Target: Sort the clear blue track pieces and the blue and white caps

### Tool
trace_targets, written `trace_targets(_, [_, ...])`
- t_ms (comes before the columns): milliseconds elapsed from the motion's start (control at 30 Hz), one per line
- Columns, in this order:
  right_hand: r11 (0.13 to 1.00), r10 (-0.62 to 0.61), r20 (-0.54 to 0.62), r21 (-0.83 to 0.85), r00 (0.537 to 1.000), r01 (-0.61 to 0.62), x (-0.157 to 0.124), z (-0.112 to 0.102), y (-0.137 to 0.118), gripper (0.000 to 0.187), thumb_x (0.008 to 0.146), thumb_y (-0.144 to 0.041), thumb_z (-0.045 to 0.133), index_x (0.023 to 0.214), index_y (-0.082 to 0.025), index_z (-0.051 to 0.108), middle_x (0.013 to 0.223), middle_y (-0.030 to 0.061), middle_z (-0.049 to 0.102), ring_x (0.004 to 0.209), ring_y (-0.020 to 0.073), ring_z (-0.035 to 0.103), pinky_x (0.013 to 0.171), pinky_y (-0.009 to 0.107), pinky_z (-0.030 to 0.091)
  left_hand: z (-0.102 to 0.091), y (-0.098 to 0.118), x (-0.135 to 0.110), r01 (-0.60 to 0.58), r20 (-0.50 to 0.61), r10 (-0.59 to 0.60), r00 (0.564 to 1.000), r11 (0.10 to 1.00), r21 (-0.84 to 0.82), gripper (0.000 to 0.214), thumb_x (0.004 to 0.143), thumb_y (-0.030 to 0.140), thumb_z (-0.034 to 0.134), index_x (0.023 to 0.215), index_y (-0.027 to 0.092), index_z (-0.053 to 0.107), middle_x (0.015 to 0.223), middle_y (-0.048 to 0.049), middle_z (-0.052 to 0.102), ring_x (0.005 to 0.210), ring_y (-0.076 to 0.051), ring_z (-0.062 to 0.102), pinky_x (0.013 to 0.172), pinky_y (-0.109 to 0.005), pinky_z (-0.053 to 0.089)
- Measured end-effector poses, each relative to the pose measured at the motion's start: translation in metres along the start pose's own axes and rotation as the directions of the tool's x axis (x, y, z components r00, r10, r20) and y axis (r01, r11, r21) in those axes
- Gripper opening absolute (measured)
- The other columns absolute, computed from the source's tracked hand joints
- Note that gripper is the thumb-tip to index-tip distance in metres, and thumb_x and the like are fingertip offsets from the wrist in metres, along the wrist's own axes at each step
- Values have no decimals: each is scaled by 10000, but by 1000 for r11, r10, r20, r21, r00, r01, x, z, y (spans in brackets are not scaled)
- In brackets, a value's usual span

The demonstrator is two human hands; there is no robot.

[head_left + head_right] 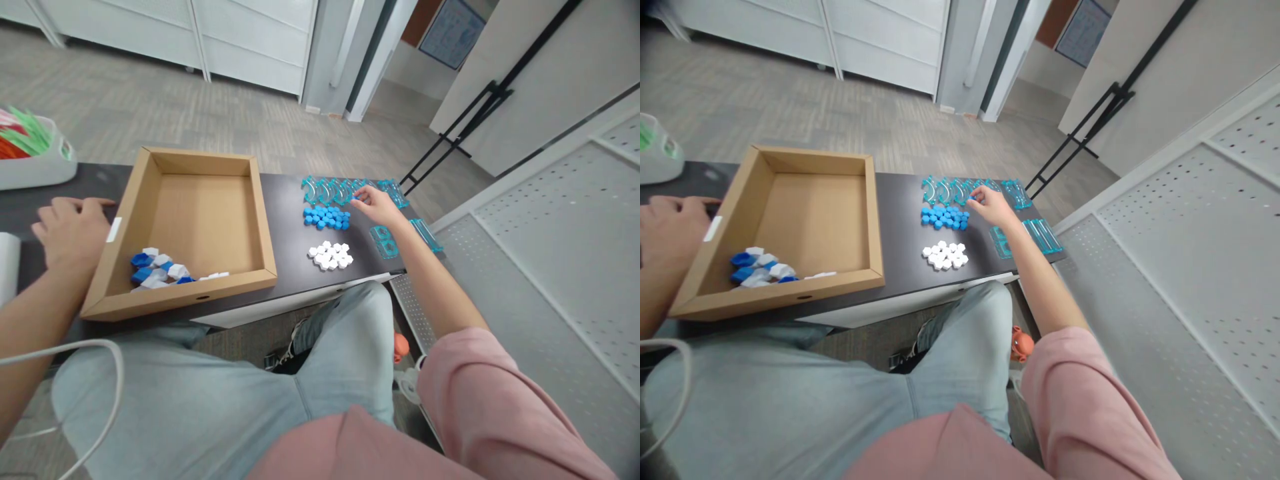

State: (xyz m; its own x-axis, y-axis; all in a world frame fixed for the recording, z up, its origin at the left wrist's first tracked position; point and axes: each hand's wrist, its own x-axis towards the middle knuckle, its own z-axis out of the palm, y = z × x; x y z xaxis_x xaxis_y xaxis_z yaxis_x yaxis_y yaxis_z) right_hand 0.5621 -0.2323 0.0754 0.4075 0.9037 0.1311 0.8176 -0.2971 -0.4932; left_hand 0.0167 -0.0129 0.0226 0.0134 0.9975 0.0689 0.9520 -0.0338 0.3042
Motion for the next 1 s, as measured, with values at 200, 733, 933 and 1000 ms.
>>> trace_targets(200, [968,230,48,93,972,-234,8,26,23,187,1027,-286,758,1168,-168,787,963,51,822,763,170,725,823,307,561,2,-5,3,-80,-62,77,995,996,-35,818,993,441,217,1603,159,683,1635,-381,525,1537,-615,466,1210,-818,441])
trace_targets(733, [954,286,6,87,958,-285,14,37,21,160,1074,-250,678,1033,-159,802,1022,101,866,744,168,693,810,308,558,2,-2,4,-17,-22,17,1000,1000,15,797,1026,399,180,1597,128,665,1665,-346,508,1579,-543,441,1286,-736,415])
trace_targets(933, [996,-4,-105,86,994,13,-3,29,-19,135,1017,-307,733,1012,-196,811,1024,89,849,882,219,713,884,353,555,0,-3,4,-45,-5,45,999,999,17,726,1067,390,245,1589,88,651,1675,-363,497,1564,-561,441,1266,-738,417])
trace_targets(1000, [969,-170,-75,166,983,180,-12,32,-49,192,1032,-389,740,1041,-210,811,983,65,829,830,208,686,818,347,541,-1,-2,3,-44,1,44,999,998,37,677,1079,364,298,1592,101,653,1675,-348,504,1552,-538,460,1259,-704,432])
